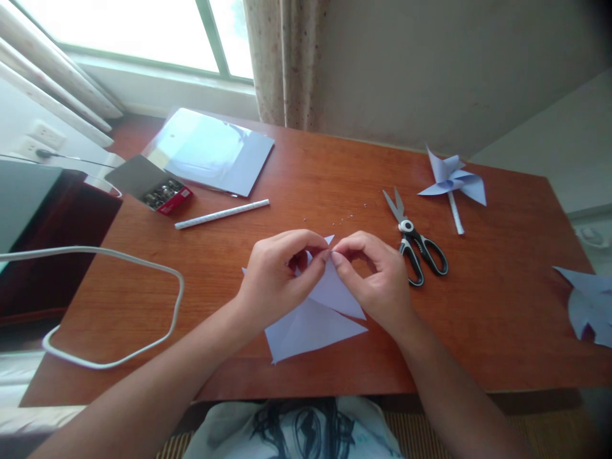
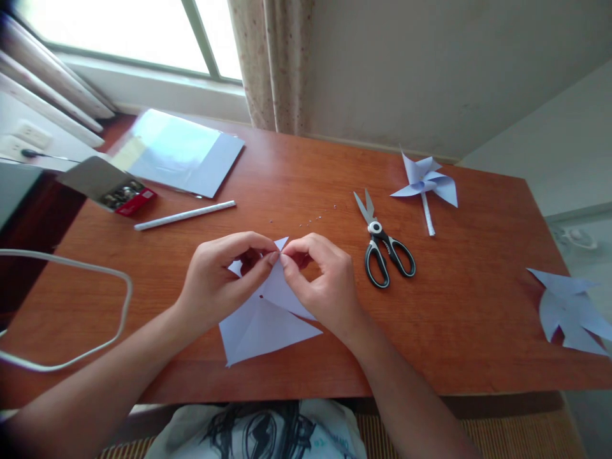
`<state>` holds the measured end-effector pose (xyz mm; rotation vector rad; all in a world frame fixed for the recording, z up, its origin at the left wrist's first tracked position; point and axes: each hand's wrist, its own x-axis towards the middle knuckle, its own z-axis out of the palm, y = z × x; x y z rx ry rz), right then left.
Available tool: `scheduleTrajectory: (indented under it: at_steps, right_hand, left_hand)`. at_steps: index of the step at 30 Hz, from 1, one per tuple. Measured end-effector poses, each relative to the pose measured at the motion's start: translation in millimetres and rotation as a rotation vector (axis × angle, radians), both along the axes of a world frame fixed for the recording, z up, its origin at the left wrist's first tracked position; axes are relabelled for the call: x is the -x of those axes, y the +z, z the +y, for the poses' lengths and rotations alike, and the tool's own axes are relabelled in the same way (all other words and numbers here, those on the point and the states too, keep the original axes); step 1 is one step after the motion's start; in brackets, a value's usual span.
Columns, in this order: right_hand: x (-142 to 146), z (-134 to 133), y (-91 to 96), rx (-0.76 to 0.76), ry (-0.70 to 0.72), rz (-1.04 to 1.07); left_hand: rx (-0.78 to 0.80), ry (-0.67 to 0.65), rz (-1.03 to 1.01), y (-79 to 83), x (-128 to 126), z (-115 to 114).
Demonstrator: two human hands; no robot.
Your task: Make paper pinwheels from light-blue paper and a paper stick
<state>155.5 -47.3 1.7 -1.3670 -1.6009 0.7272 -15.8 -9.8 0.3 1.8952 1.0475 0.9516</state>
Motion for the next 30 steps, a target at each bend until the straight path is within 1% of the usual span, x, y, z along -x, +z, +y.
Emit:
scheduleTrajectory:
  at_steps: [6,10,13,15,17,18,22,24,26,30]
  right_hand:
    - [2.6,-1.3,-0.3,-0.141,-0.025,-0.140]
    - [3.7,-3.5,-3.0,-0.246,-0.027,-0.192]
    - [5.1,-5.8,-5.1,-0.276,-0.028,-0.193]
    - [6.0,-7.2,-5.2,-0.264,-0.032,-0.171]
    - [6.1,-7.7,-4.4,-0.193,-0.041,-0.099]
    - [5.6,-7.4,-4.0,-0.127,-0.048,-0.030]
    - [0.6,-2.2,-5.4,0.230,-0.023,0.410]
    - [-2.0,1.1,-8.0,0.357,0.002,0.596]
    - [-3.4,3.5,-10.7,0.425,0.010,0.697]
    - [-2.8,4.5,-13.6,0.460,0.039,0.723]
  left_hand:
    - [-0.011,0.018,0.006,0.2,-0.3,0.3]
    - [-0.004,0.049,0.008,0.9,-0.9,0.1]
    - [0.024,0.081,-0.005,-0.4,-0.6,0.6]
    - [0.056,0.085,-0.030,-1.9,-0.1,1.2]
    - [0.091,0.083,-0.061,-3.3,0.4,2.0]
    - [0.108,0.079,-0.076,-3.8,0.5,2.3]
    - [0.165,0.035,-0.124,-4.5,0.8,2.7]
    - [0.185,0.013,-0.141,-4.6,0.9,2.5]
    - [0.197,0.003,-0.154,-4.6,1.1,2.3]
    - [0.213,-0.022,-0.158,-4.0,1.6,2.6]
